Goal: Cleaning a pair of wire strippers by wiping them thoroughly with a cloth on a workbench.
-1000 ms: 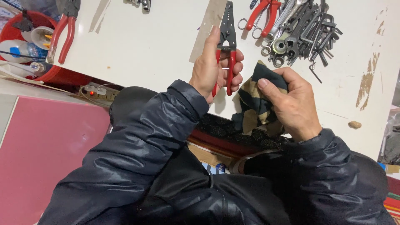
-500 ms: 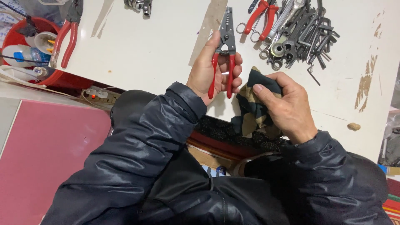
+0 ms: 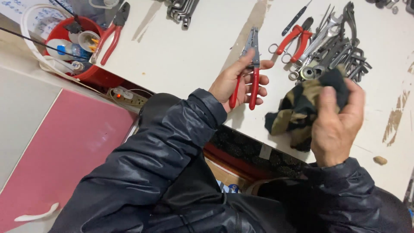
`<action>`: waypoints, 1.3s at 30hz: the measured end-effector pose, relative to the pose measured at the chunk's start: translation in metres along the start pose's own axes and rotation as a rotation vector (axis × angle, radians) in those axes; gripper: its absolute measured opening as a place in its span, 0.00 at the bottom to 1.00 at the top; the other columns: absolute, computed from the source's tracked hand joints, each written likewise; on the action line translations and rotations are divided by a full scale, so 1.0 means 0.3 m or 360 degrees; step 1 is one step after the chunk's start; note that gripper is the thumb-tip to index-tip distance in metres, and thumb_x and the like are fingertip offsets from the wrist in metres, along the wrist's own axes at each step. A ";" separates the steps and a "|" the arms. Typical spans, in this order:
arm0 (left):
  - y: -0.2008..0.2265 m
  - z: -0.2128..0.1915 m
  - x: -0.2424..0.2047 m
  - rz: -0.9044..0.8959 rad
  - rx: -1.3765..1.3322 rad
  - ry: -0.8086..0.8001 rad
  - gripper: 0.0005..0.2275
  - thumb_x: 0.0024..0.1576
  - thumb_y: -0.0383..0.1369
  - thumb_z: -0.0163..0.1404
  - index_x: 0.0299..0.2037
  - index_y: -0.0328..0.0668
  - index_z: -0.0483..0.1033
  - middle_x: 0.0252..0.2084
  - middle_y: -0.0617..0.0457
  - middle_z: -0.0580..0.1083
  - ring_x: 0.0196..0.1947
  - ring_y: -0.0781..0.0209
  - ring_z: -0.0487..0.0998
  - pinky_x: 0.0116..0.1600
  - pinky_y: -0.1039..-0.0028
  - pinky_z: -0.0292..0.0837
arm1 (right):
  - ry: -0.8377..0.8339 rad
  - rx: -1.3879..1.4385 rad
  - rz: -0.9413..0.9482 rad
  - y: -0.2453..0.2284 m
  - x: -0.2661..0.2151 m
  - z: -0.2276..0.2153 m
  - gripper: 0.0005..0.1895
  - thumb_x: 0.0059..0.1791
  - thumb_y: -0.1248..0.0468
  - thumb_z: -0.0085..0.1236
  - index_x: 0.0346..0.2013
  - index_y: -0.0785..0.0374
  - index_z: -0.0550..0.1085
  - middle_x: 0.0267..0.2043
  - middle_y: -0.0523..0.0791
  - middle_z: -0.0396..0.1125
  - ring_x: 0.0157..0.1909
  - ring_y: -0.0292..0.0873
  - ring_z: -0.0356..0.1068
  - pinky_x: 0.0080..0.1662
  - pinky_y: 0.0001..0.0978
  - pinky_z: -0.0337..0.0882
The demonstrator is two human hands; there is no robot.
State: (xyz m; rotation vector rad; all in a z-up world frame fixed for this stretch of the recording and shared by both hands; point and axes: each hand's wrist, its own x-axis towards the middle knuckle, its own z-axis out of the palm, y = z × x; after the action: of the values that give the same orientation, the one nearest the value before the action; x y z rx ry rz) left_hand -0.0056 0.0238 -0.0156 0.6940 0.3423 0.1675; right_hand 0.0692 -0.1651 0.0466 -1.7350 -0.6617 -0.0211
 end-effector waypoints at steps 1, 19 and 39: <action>0.009 0.003 -0.015 0.0008 0.0002 0.0000 0.29 0.56 0.59 0.49 0.57 0.44 0.75 0.36 0.47 0.79 0.33 0.48 0.85 0.38 0.56 0.87 | -0.0002 0.0004 -0.0007 0.044 0.008 -0.004 0.12 0.63 0.66 0.53 0.61 0.65 0.69 0.45 0.49 0.66 0.46 0.40 0.64 0.48 0.30 0.68; -0.124 -0.051 -0.038 -0.0154 0.0166 0.0385 0.34 0.62 0.59 0.38 0.63 0.34 0.63 0.43 0.37 0.77 0.35 0.41 0.84 0.38 0.42 0.81 | -0.0906 0.0146 0.0187 0.105 -0.074 0.016 0.20 0.49 0.69 0.60 0.57 0.54 0.76 0.43 0.54 0.75 0.45 0.51 0.77 0.50 0.44 0.76; -0.128 0.053 -0.114 -0.0290 0.0402 0.0152 0.35 0.63 0.56 0.33 0.58 0.19 0.63 0.44 0.28 0.76 0.26 0.33 0.81 0.24 0.53 0.82 | -0.0105 -0.0483 -0.0375 0.256 0.069 0.071 0.08 0.57 0.59 0.60 0.46 0.60 0.77 0.38 0.51 0.65 0.44 0.55 0.70 0.49 0.45 0.67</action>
State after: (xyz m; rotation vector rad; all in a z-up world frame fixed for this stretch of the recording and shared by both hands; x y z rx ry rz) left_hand -0.0301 -0.0239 -0.0206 0.9012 0.5221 -0.0167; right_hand 0.1134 -0.1465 -0.0205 -1.9438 -0.9477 -0.2396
